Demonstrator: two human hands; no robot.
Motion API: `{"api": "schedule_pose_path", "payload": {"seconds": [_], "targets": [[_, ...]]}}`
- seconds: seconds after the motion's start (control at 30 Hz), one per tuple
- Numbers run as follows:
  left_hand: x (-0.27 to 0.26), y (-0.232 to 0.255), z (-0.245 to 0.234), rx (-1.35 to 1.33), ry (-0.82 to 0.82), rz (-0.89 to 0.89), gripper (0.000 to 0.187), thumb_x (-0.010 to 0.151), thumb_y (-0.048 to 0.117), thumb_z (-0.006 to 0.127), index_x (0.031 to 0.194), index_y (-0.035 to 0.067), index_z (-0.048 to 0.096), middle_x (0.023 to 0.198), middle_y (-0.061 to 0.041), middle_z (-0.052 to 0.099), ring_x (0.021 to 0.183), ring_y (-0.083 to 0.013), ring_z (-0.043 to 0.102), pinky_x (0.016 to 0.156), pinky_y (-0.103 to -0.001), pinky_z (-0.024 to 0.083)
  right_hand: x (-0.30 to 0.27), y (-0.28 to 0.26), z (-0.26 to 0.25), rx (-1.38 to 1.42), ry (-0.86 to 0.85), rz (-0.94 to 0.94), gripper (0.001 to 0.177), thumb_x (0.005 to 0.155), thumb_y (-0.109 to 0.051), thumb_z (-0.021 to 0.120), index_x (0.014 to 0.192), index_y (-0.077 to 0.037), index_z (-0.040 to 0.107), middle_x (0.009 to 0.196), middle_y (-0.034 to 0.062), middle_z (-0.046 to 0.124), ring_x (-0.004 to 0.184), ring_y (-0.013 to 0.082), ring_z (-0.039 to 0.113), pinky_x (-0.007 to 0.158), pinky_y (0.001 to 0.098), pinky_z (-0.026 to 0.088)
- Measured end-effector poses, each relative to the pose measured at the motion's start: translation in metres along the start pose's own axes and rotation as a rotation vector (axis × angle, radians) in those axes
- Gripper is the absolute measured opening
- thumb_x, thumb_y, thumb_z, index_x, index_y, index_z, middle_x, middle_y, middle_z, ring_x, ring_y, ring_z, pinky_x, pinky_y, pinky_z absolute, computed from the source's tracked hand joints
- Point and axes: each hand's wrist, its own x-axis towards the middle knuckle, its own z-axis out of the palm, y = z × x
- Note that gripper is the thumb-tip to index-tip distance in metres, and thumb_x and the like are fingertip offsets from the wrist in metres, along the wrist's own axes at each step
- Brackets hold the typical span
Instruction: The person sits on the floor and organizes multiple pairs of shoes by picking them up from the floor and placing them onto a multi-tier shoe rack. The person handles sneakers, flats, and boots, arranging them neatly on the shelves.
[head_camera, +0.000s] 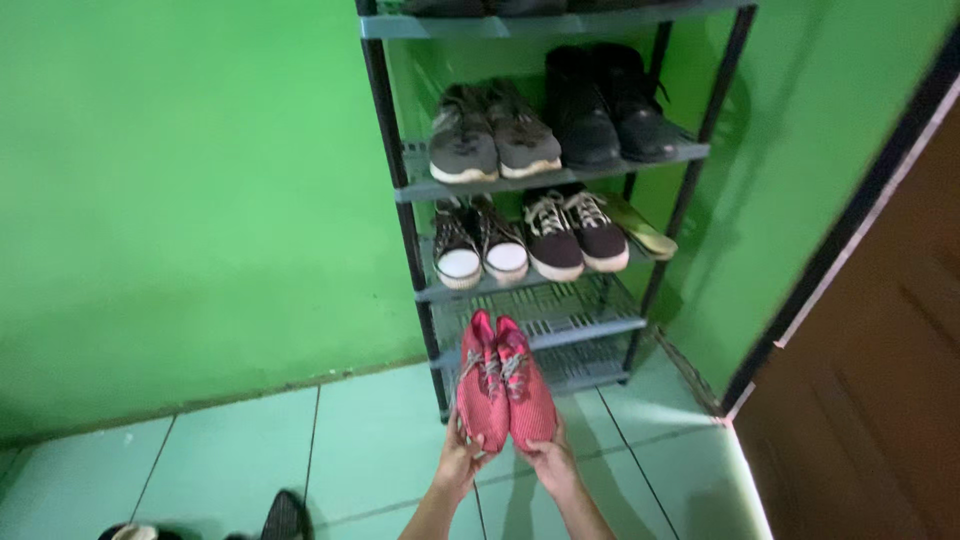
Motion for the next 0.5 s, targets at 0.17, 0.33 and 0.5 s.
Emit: {"api": "schedule_pose_path", "payload": {"seconds": [0.17,0.33,0.5], "targets": [[0.062,0.015,-0.015,0.005,0.095,-0.069,0.093,0.089,-0.01,0.056,0.158,0.037,0.015,0.152,0.005,0.045,0.121,-0.0232,0.063,0.088,-0.05,0.063,0.055,0.002,0.019,0.03,-0.006,0.104,0.105,0.068,0.014,0.06,0.152,-0.041,0.028,0.146,0.0041,0.047,0.122,0.0356,0.057,0.09,0.0533,0.057],[0.102,0.02,-0.029,0.004,0.128,-0.093,0.087,0.091,-0.009,0.055,0.157,0.038,0.022,0.149,-0.001,0.049,0.117,-0.0252,0.064,0.085,-0.048,0.062,0.099,0.012,0.027,0.011,-0.005,0.177,0.095,0.078,0.009,0.06,0.15,-0.043,0.023,0.143,0.0086,0.051,0.111,0.0365,0.065,0.089,0.0521,0.057],[0.133,0.006,-0.03,0.091,0.401,-0.032,0.069,0.098,-0.005,0.052,0.155,0.028,0.032,0.143,-0.002,0.051,0.113,-0.0226,0.063,0.086,-0.046,0.062,0.13,0.026,0.039,-0.019,0.254,0.165,0.083,0.09,0.011,0.058,0.151,-0.028,0.018,0.143,0.022,0.05,0.102,0.0412,0.067,0.087,0.0529,0.06]]}}
